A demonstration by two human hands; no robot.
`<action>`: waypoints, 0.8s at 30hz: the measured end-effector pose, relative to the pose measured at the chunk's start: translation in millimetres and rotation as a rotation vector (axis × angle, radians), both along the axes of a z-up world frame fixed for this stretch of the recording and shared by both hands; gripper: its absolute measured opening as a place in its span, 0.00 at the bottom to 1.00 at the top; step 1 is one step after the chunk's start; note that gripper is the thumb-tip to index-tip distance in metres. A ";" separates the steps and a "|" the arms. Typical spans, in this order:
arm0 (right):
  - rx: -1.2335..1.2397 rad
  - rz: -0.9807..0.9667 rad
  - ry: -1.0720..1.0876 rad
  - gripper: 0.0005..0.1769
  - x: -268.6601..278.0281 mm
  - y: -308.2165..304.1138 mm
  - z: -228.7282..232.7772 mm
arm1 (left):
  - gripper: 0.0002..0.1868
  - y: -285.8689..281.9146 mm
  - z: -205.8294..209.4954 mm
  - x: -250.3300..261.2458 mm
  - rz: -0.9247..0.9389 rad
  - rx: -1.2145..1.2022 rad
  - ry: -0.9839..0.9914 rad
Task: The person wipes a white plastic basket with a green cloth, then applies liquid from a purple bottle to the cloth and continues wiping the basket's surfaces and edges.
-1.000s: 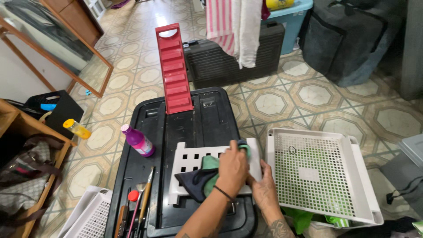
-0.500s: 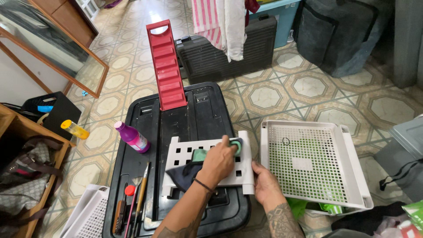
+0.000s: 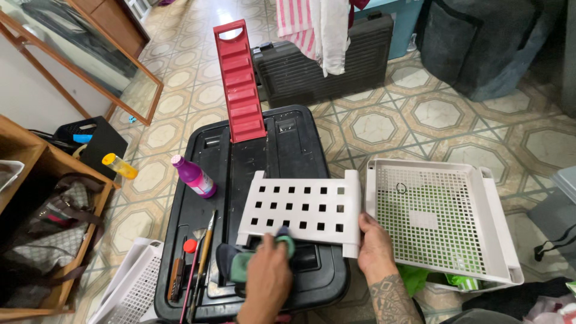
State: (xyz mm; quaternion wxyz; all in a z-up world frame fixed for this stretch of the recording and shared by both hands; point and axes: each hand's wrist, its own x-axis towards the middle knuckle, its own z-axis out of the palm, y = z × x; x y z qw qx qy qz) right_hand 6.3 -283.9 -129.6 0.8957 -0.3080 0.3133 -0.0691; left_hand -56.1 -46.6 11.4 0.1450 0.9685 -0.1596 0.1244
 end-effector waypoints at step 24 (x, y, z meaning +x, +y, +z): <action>-0.106 -0.220 -0.095 0.19 -33.0 36.9 42.6 | 0.05 -67.3 13.4 2.6 -0.307 0.175 0.013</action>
